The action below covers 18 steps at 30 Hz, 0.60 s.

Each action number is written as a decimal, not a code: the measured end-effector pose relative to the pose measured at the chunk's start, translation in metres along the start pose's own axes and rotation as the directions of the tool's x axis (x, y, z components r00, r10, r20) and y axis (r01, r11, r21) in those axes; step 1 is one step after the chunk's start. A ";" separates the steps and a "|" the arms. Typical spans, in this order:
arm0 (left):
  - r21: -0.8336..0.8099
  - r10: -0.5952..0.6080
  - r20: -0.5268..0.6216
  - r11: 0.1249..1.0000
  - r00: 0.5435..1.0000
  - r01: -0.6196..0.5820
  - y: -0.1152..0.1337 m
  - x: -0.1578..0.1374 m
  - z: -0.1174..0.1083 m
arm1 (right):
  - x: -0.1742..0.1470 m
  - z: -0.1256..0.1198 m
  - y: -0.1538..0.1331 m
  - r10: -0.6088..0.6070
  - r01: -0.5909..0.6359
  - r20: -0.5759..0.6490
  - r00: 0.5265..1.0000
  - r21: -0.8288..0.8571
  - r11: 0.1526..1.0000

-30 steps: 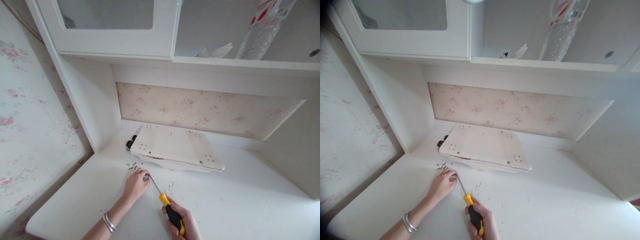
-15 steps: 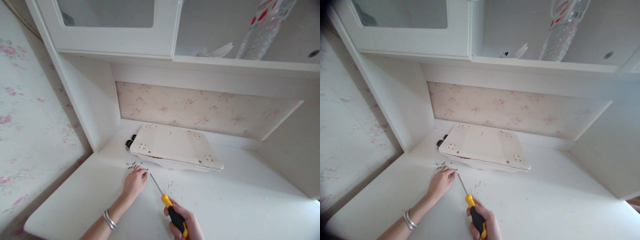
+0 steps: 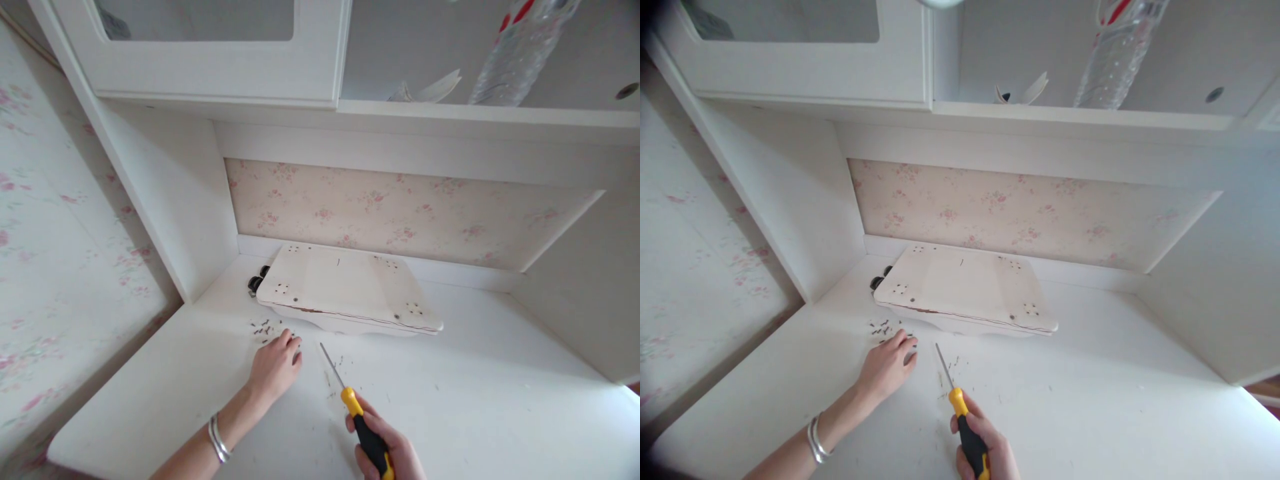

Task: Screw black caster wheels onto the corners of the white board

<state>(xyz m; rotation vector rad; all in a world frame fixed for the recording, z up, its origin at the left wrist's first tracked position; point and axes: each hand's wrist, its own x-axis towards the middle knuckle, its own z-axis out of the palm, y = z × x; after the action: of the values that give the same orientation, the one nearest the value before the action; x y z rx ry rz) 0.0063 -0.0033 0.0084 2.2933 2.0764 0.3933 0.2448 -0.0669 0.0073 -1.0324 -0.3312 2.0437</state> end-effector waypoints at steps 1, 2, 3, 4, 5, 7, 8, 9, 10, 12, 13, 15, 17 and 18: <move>0.021 0.012 0.003 1.000 1.000 -0.012 0.001 0.003 0.000 | 0.000 -0.002 0.001 -0.010 0.010 -0.007 1.000 -0.008 1.000; 0.038 0.014 0.004 0.999 1.000 -0.014 0.002 0.007 0.000 | 0.000 -0.004 0.002 -0.019 0.019 -0.012 1.000 -0.018 1.000; 0.051 0.008 0.003 0.999 1.000 -0.008 0.002 0.011 0.000 | 0.000 -0.006 0.003 -0.027 0.026 -0.019 0.999 -0.027 0.999; 0.061 -0.001 0.003 0.998 1.000 0.001 0.000 0.015 0.000 | 0.000 -0.008 0.003 -0.032 0.031 -0.024 0.999 -0.034 0.999; 0.067 -0.012 0.004 0.998 1.000 0.011 -0.002 0.018 0.000 | -0.001 -0.009 0.003 -0.036 0.034 -0.030 0.999 -0.038 0.999; 0.076 -0.030 0.004 0.997 1.000 0.029 -0.008 0.023 0.001 | -0.002 -0.012 0.002 -0.046 0.044 -0.050 0.998 -0.035 0.998; 0.080 -0.037 0.002 0.996 0.999 0.037 -0.012 0.025 0.001 | -0.002 -0.014 0.001 -0.050 0.048 -0.062 0.997 -0.032 0.998; 0.086 -0.046 0.000 0.995 0.999 0.046 -0.016 0.025 0.001 | -0.003 -0.015 0.000 -0.055 0.053 -0.072 0.996 -0.030 0.998; 0.091 -0.055 -0.004 0.994 0.998 0.056 -0.021 0.026 0.002 | -0.003 -0.016 -0.001 -0.059 0.057 -0.080 0.995 -0.031 0.998; 0.100 -0.072 -0.010 0.992 0.997 0.073 -0.029 0.025 0.003 | -0.004 -0.018 -0.002 -0.066 0.064 -0.089 0.994 -0.035 0.997; 0.103 -0.078 -0.013 0.992 0.997 0.079 -0.034 0.024 0.003 | -0.005 -0.019 -0.002 -0.067 0.063 -0.090 0.994 -0.039 0.997; 0.103 -0.091 -0.018 0.990 0.996 0.092 -0.042 0.023 0.003 | -0.007 -0.021 -0.002 -0.078 0.075 -0.087 0.993 -0.039 0.996; 0.094 -0.105 -0.025 0.990 0.994 0.107 -0.049 0.021 0.001 | -0.011 -0.023 -0.003 -0.107 0.104 -0.079 0.991 -0.038 0.994; 0.083 -0.113 -0.029 0.990 0.993 0.116 -0.053 0.020 0.000 | -0.014 -0.025 -0.003 -0.121 0.118 -0.069 0.990 -0.041 0.992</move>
<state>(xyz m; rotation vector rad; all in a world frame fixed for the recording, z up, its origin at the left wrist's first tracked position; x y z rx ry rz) -0.0437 0.0223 0.0023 2.2098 2.2658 0.3370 0.2709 -0.0786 0.0007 -1.0795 -0.3849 1.8954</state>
